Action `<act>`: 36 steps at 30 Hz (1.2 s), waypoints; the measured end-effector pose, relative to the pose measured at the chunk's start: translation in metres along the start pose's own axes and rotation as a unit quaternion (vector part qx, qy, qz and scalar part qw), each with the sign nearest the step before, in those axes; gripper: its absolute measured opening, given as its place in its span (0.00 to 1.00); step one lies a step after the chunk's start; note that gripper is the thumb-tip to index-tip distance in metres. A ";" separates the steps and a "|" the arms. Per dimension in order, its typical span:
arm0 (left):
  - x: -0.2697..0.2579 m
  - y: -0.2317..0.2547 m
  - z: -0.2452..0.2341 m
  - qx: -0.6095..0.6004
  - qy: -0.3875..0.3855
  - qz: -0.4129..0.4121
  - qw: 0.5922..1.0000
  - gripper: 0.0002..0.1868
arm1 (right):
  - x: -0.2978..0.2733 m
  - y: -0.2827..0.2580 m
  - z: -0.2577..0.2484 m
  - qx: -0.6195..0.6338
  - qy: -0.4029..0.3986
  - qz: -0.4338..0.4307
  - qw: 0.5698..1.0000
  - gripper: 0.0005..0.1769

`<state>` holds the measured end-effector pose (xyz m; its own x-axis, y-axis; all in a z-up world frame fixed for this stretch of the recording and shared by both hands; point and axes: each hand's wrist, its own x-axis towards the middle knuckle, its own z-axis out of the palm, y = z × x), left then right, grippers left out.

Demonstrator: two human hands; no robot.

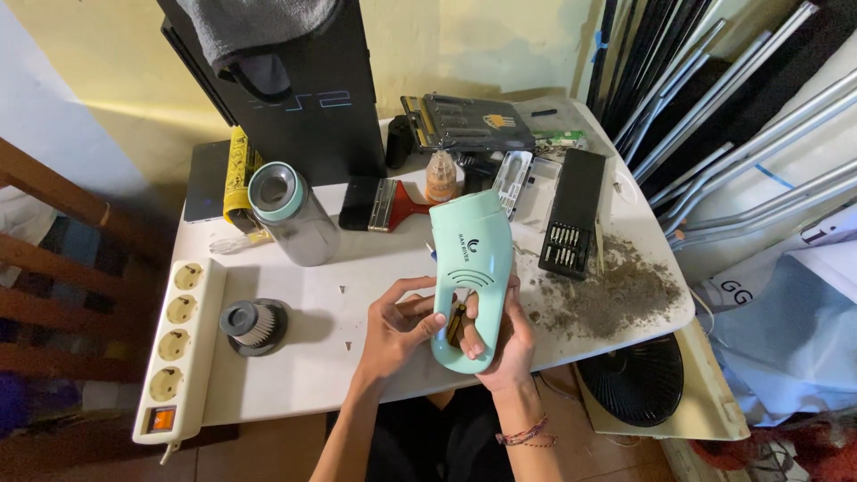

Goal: Disassembling a handheld vacuum cleaner using screwdrivers on a workspace.

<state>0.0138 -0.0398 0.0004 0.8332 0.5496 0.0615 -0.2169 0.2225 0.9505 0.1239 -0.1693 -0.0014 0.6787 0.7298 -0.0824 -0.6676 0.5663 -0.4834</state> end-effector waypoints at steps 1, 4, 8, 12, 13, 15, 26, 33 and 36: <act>0.000 -0.002 -0.001 0.000 0.000 -0.001 1.000 0.27 | 0.000 0.003 -0.005 0.000 0.001 0.001 1.000 0.18; 0.000 -0.003 -0.002 0.010 -0.005 0.009 1.000 0.28 | 0.002 0.007 -0.017 0.000 -0.047 -0.009 0.999 0.23; 0.001 0.000 0.000 -0.004 -0.006 0.010 1.000 0.29 | 0.004 0.009 -0.022 0.040 -0.054 0.022 0.998 0.24; 0.000 -0.006 -0.004 -0.018 -0.007 0.016 1.000 0.31 | 0.003 0.003 -0.013 0.048 -0.026 0.056 0.997 0.26; 0.000 -0.007 -0.005 -0.018 -0.006 0.015 1.000 0.31 | 0.003 0.005 -0.017 0.048 -0.025 0.057 0.997 0.26; 0.000 -0.008 -0.006 -0.016 -0.003 0.006 1.000 0.32 | 0.006 0.008 -0.024 0.064 -0.051 0.071 0.994 0.33; 0.000 -0.006 -0.007 0.087 -0.037 -0.041 0.995 0.24 | 0.006 0.011 -0.033 0.045 -0.073 0.051 0.995 0.35; -0.004 0.001 -0.009 0.039 -0.044 -0.043 0.997 0.23 | 0.003 0.008 -0.025 0.030 -0.061 0.069 0.995 0.37; -0.003 -0.004 -0.012 0.025 -0.055 -0.049 0.997 0.22 | 0.004 0.013 -0.036 0.050 -0.098 0.061 0.992 0.36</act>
<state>0.0057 -0.0325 -0.0073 0.9008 0.4343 -0.0018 -0.1086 0.2293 0.9673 0.1291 -0.1732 -0.0392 0.5242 0.8506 0.0408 -0.7753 0.4965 -0.3905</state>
